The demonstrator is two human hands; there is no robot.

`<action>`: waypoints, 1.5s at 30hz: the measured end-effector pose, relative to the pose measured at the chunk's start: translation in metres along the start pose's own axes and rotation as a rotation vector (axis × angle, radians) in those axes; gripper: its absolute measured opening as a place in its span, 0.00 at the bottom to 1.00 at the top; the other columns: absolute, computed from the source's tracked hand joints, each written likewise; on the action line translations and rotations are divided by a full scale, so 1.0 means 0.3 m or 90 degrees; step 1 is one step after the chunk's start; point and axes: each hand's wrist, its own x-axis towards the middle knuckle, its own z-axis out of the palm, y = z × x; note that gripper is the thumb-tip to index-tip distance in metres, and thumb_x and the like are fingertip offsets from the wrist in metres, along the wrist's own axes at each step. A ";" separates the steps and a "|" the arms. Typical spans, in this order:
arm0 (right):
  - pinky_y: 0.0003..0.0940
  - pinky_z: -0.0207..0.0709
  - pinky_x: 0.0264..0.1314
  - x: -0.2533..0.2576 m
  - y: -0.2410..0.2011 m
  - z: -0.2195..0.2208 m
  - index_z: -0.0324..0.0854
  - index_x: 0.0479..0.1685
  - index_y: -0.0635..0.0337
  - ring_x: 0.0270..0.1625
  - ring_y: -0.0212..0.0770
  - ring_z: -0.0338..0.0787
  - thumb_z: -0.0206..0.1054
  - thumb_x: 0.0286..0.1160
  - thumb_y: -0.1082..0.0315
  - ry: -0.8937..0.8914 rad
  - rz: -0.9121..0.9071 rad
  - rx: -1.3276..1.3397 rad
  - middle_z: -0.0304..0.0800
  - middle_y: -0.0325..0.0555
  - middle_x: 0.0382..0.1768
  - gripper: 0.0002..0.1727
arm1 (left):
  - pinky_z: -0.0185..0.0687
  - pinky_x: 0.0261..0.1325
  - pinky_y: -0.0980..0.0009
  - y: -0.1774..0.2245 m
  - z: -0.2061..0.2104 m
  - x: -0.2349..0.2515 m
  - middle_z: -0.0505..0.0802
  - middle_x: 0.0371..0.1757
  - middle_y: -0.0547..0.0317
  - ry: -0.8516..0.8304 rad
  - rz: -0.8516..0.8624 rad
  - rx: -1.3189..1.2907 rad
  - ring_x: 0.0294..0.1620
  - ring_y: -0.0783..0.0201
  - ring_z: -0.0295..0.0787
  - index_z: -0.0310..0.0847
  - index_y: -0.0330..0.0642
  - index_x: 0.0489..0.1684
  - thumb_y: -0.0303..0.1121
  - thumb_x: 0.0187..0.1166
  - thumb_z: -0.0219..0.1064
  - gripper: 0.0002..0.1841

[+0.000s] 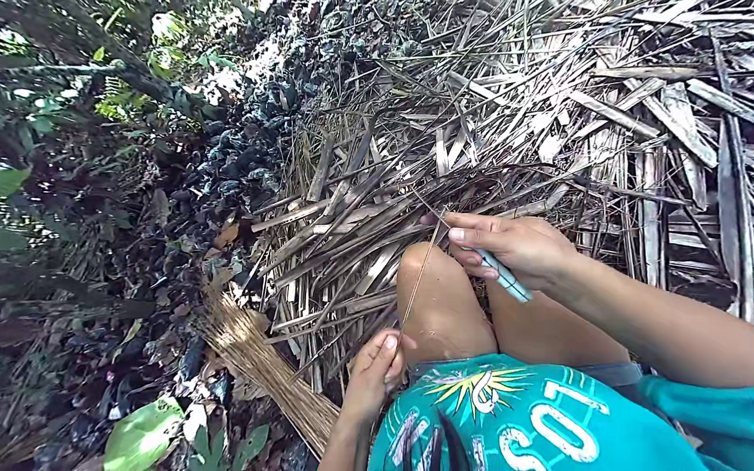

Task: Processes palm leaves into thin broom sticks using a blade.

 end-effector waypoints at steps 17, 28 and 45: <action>0.13 0.67 0.14 -0.042 -0.065 -0.055 0.66 0.82 0.48 0.13 0.19 0.68 0.42 0.92 0.60 0.085 -0.137 0.011 0.67 0.26 0.17 0.23 | 0.59 0.24 0.90 0.007 0.055 -0.004 0.73 0.20 0.82 0.162 0.223 0.325 0.19 0.89 0.62 0.86 0.39 0.52 0.31 0.92 0.49 0.16; 0.11 0.64 0.17 0.019 -0.025 -0.071 0.72 0.76 0.50 0.15 0.17 0.66 0.42 0.93 0.61 0.059 -0.116 0.000 0.66 0.23 0.18 0.21 | 0.55 0.20 0.89 0.031 0.039 -0.024 0.69 0.16 0.85 0.067 0.091 0.121 0.15 0.89 0.59 0.87 0.52 0.50 0.41 0.92 0.52 0.14; 0.09 0.64 0.18 -0.028 0.035 0.046 0.66 0.82 0.48 0.16 0.17 0.70 0.52 0.88 0.59 -0.165 -0.062 -0.071 0.70 0.27 0.18 0.24 | 0.66 0.26 0.92 0.042 0.015 -0.047 0.81 0.25 0.81 -0.040 0.158 0.233 0.23 0.91 0.70 0.85 0.47 0.58 0.46 0.93 0.51 0.19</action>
